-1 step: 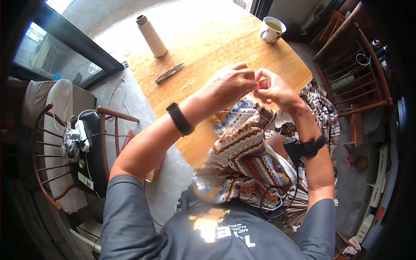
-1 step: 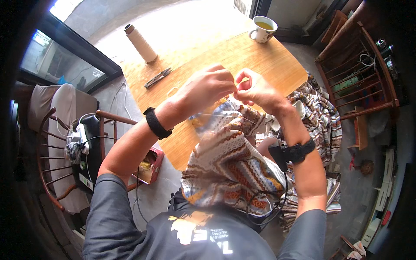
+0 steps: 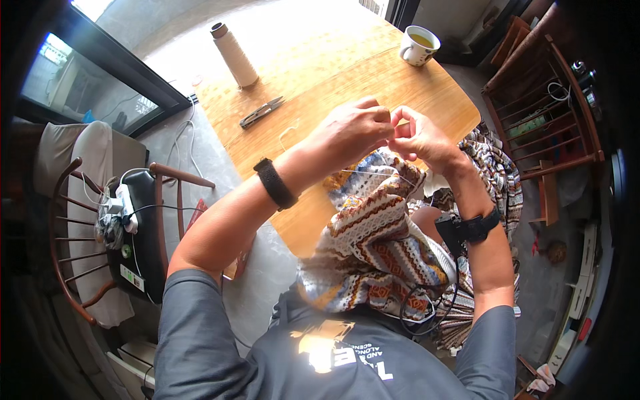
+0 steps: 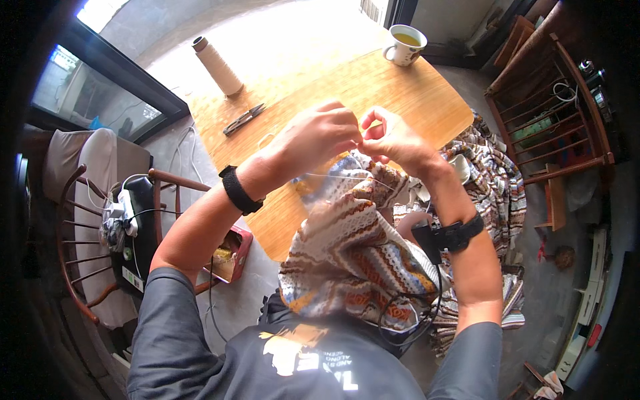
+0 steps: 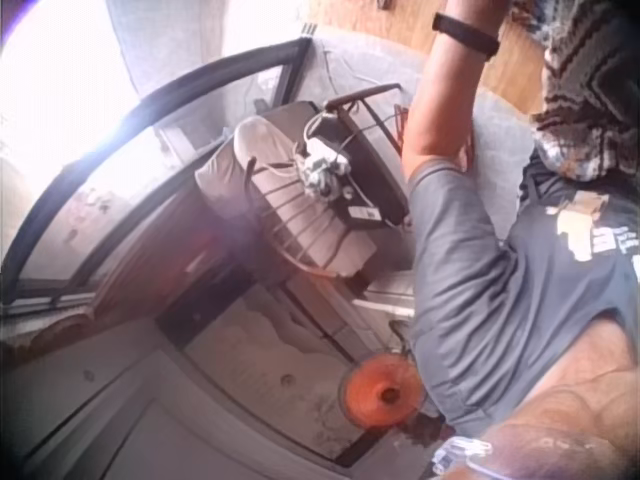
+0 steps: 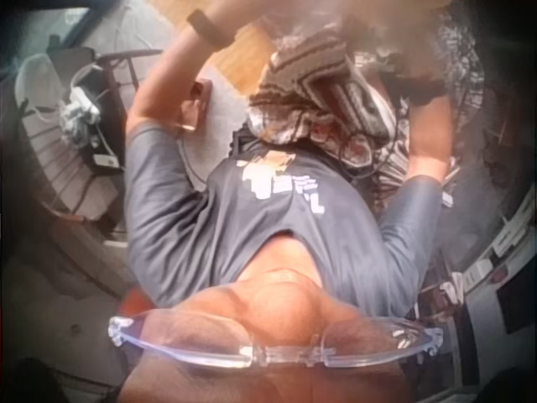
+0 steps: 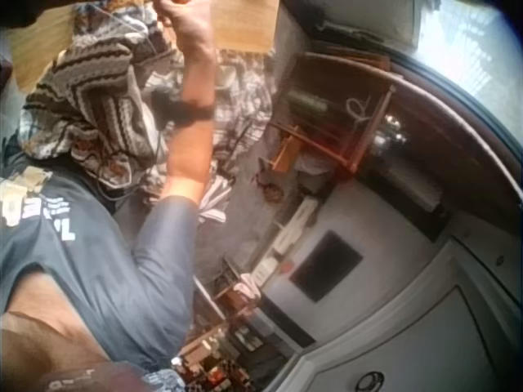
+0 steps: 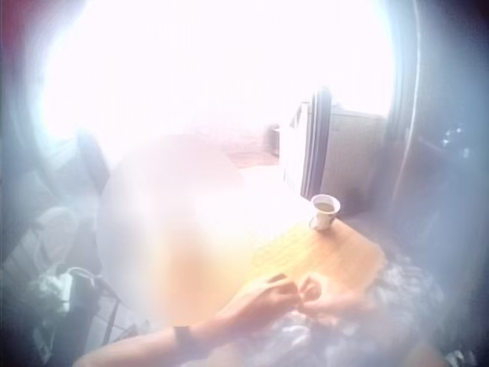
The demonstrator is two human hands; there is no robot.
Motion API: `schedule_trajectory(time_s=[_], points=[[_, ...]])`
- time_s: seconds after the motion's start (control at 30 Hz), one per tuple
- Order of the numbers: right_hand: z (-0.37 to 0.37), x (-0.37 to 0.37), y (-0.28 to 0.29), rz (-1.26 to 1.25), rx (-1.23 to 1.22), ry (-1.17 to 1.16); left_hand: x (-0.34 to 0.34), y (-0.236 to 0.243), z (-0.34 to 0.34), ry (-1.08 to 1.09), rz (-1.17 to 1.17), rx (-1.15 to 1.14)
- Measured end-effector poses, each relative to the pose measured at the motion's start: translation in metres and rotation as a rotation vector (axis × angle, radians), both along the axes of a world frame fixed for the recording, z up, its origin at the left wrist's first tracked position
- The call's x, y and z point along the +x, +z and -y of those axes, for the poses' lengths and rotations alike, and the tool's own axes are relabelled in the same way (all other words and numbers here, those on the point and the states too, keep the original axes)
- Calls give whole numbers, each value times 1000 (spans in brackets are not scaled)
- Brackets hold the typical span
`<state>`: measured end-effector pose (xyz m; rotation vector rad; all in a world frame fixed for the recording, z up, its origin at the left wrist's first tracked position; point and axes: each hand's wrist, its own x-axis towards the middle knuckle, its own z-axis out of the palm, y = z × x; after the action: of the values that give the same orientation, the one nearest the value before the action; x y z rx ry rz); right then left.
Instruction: The person is using a needle and thread to repair or finish a knitted sweater on a wooden table.
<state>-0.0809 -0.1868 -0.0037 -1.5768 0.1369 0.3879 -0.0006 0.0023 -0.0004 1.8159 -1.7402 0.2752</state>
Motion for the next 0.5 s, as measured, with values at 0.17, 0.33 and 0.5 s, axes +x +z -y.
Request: schedule_trajectory(time_s=[0.17,0.33,0.5], points=[[-21,-8,6,-14,63,13,-4,0,-20,-26,-40,-21],[-39,-31,16,373,-768,-21,-7,5,-56,163,-162,17],[-41,-50,6,509,-968,116,-11,2,-65,252,-181,26]])
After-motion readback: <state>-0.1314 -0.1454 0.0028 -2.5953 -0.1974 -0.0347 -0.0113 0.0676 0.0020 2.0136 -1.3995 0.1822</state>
